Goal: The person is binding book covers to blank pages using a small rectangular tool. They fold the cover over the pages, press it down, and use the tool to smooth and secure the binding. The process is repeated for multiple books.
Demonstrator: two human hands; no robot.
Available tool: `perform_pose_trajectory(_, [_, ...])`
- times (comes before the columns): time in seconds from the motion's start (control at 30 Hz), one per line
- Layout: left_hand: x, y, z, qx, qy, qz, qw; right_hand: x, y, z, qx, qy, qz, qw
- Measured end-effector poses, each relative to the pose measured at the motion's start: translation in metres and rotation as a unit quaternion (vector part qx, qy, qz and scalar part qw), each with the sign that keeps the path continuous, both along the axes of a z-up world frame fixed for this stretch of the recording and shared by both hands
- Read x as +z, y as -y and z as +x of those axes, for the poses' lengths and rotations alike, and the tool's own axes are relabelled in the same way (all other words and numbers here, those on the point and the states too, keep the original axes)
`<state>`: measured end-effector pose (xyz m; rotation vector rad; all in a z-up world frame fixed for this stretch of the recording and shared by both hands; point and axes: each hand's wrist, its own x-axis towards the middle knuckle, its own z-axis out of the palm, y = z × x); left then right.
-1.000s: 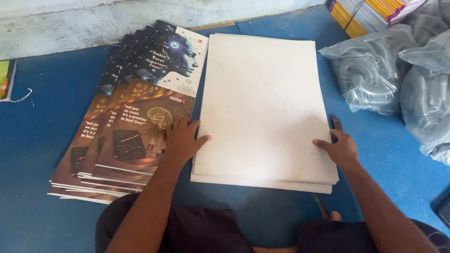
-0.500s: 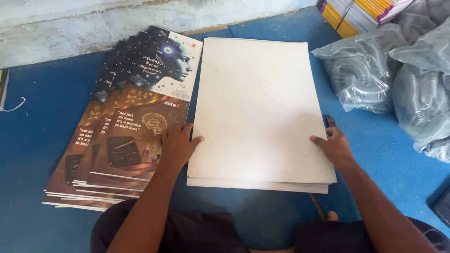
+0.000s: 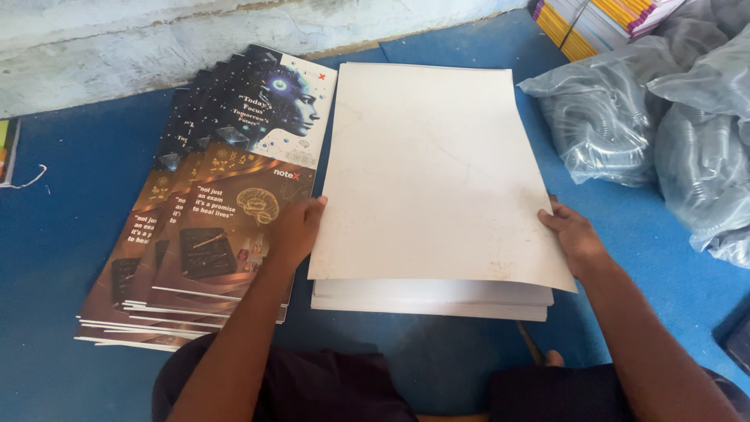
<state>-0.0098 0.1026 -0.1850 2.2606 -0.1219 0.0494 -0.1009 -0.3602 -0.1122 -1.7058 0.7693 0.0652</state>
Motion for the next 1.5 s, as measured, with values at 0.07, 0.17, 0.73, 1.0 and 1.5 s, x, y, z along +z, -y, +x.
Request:
perform_pose_trajectory(0.07, [0.006,0.004,0.004,0.025,-0.031,-0.026,0.999,0.005,-0.001,-0.001,-0.003,0.010,0.001,1.000])
perform_pose_trajectory(0.17, [0.010,0.014,0.007,0.061,-0.053,-0.148,0.986,0.017,-0.004,-0.003,-0.010,0.003,-0.046,0.999])
perform_pose_trajectory(0.73, [-0.024,0.074,0.012,0.035,-0.077,-0.079,0.993,0.047,0.034,-0.008,0.001,0.151,0.046,0.988])
perform_pose_trajectory(1.0, [-0.007,0.103,0.004,0.075,-0.139,-0.035,0.987,0.045,0.045,-0.006,-0.029,0.186,0.074,0.979])
perform_pose_trajectory(1.5, [0.027,0.138,-0.022,0.068,-0.123,0.052,0.989,0.052,0.006,-0.005,0.108,0.323,0.100,0.935])
